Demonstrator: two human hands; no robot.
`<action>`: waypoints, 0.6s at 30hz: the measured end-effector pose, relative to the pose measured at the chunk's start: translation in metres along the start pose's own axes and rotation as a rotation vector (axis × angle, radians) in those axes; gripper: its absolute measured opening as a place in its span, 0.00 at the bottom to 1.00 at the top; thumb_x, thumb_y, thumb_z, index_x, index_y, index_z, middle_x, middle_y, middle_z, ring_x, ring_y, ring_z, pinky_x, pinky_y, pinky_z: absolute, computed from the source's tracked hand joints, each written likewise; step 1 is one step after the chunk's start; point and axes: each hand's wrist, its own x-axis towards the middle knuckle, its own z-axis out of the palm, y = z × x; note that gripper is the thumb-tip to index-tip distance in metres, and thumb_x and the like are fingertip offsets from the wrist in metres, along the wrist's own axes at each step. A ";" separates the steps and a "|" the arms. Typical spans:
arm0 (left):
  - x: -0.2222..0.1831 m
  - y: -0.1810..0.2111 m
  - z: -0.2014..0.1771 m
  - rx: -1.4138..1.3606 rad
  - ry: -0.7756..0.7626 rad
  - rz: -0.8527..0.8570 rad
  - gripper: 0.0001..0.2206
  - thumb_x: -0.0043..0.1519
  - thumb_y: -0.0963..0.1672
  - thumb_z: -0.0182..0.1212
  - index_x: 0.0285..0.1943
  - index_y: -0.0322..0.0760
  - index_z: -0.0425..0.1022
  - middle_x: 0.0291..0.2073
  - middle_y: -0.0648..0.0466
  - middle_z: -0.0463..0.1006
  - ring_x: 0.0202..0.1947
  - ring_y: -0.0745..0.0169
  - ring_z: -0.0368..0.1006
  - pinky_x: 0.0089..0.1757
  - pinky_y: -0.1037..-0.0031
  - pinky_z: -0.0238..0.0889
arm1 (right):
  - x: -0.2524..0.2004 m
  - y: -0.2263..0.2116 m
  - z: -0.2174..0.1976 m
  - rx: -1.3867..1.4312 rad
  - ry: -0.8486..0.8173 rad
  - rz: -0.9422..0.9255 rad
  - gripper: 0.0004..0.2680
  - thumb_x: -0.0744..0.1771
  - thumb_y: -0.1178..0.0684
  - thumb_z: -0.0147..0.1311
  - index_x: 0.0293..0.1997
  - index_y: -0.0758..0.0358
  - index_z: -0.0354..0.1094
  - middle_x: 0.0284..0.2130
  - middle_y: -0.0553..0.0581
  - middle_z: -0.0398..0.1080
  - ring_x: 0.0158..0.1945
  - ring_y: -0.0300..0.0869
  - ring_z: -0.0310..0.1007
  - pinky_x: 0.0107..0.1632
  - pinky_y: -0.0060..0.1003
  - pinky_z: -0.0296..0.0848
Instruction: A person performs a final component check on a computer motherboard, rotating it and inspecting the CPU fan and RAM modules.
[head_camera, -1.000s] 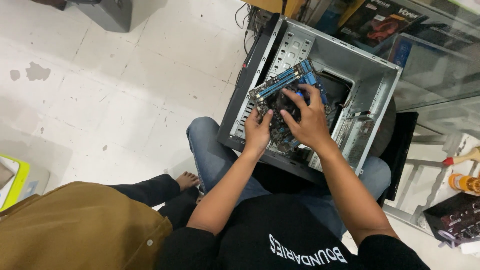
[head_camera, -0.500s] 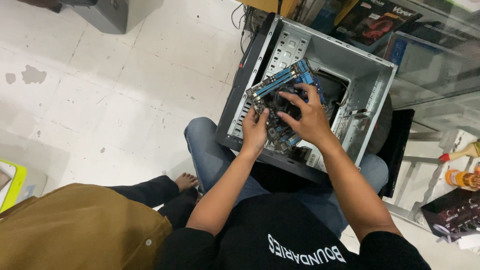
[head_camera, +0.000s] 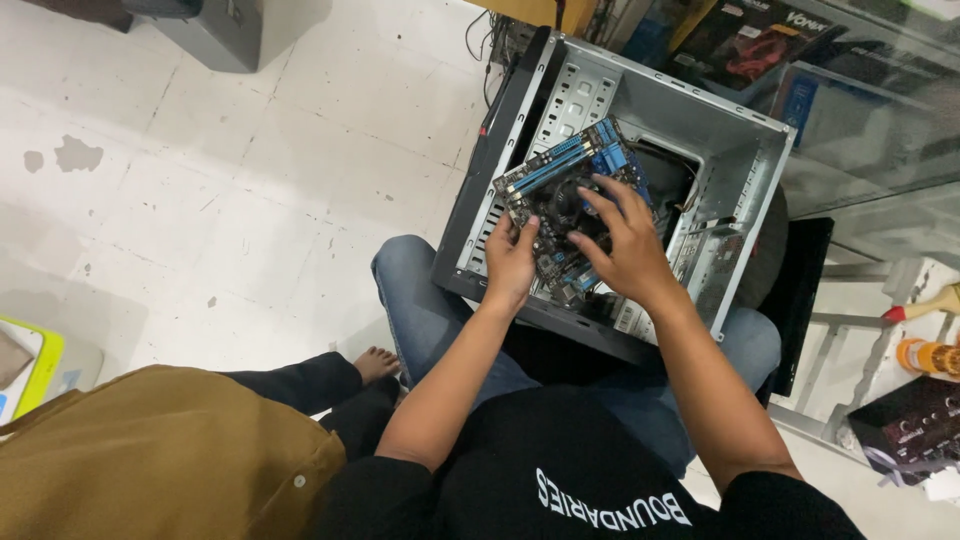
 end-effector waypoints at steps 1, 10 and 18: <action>-0.001 0.007 0.001 0.000 0.004 0.003 0.23 0.70 0.44 0.59 0.72 0.27 0.63 0.58 0.32 0.74 0.62 0.41 0.69 0.54 0.52 0.68 | -0.005 0.006 0.005 0.002 -0.001 -0.004 0.20 0.68 0.51 0.63 0.69 0.58 0.63 0.63 0.67 0.62 0.66 0.68 0.63 0.65 0.65 0.62; -0.004 0.017 0.004 0.039 0.023 0.006 0.26 0.69 0.45 0.61 0.73 0.25 0.61 0.58 0.30 0.74 0.62 0.36 0.69 0.55 0.50 0.67 | -0.040 -0.005 0.037 -0.109 0.369 -0.163 0.07 0.64 0.61 0.70 0.44 0.61 0.80 0.38 0.53 0.74 0.41 0.49 0.72 0.44 0.41 0.66; 0.004 -0.004 -0.002 0.024 0.002 0.015 0.25 0.69 0.44 0.60 0.72 0.25 0.61 0.57 0.30 0.75 0.61 0.34 0.69 0.54 0.48 0.67 | -0.041 -0.017 0.043 -0.150 0.391 -0.097 0.04 0.65 0.61 0.67 0.41 0.62 0.79 0.40 0.53 0.76 0.40 0.49 0.74 0.43 0.43 0.70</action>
